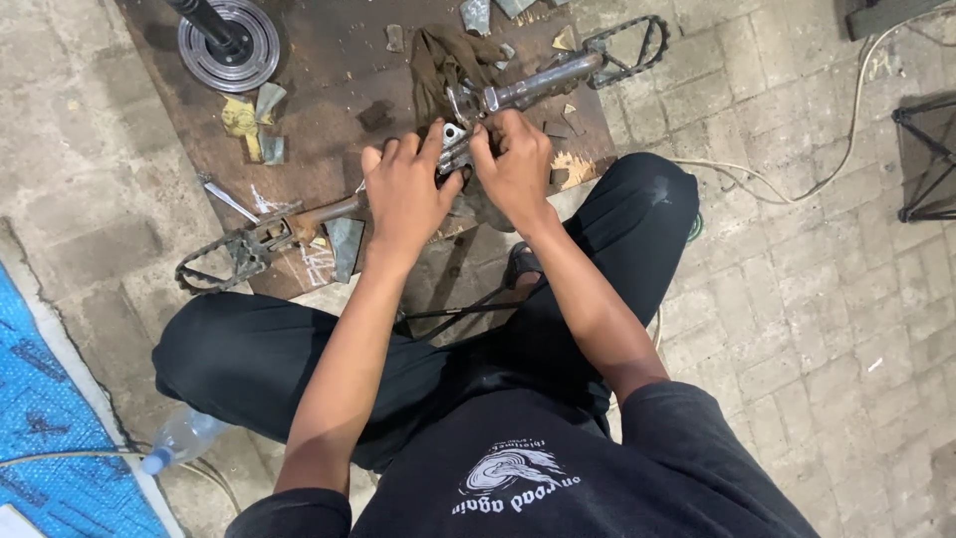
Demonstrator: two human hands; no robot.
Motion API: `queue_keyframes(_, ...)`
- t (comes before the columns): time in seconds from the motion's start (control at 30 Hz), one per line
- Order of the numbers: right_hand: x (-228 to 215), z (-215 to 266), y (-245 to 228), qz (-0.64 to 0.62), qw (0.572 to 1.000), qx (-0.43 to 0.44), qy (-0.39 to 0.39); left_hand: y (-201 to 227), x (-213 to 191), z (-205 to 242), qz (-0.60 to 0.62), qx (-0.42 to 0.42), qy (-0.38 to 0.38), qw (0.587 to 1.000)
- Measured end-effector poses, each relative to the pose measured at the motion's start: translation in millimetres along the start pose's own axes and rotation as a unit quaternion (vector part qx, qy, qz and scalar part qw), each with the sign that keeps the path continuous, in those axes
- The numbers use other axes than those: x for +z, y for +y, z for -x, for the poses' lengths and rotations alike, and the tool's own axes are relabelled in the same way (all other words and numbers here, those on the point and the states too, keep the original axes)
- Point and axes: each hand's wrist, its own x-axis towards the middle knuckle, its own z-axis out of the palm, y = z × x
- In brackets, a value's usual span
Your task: The person sits on the floor and assembles a metal component by hand, inserting a small pin into a bracket and aligning it with a larger metal piece. They then pick up a cylindrical metal rod and wipe it with a cloth.
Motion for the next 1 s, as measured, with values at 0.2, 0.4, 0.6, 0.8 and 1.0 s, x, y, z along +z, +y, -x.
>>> queue_keyframes(0.2,-6,-1,-13,0.008,1.000,0.015,-0.002,5,-8,0,-0.007,-0.004,-0.008,1.000)
queue_keyframes(0.4,2,6,0,0.003,1.000,0.030,-0.009,5,-7,0,-0.010,-0.008,-0.011,1.000)
queue_keyframes(0.6,4,0,-2,-0.005,0.999,0.038,-0.003,4,-6,-1,-0.015,-0.007,-0.011,1.000)
queue_keyframes(0.8,-1,3,-3,-0.013,0.998,0.051,-0.028,2,-3,1,-0.022,-0.001,-0.006,1.000)
queue_keyframes(1.0,-4,4,6,-0.009,0.996,0.048,-0.079,-2,1,2,-0.001,0.009,0.019,1.000)
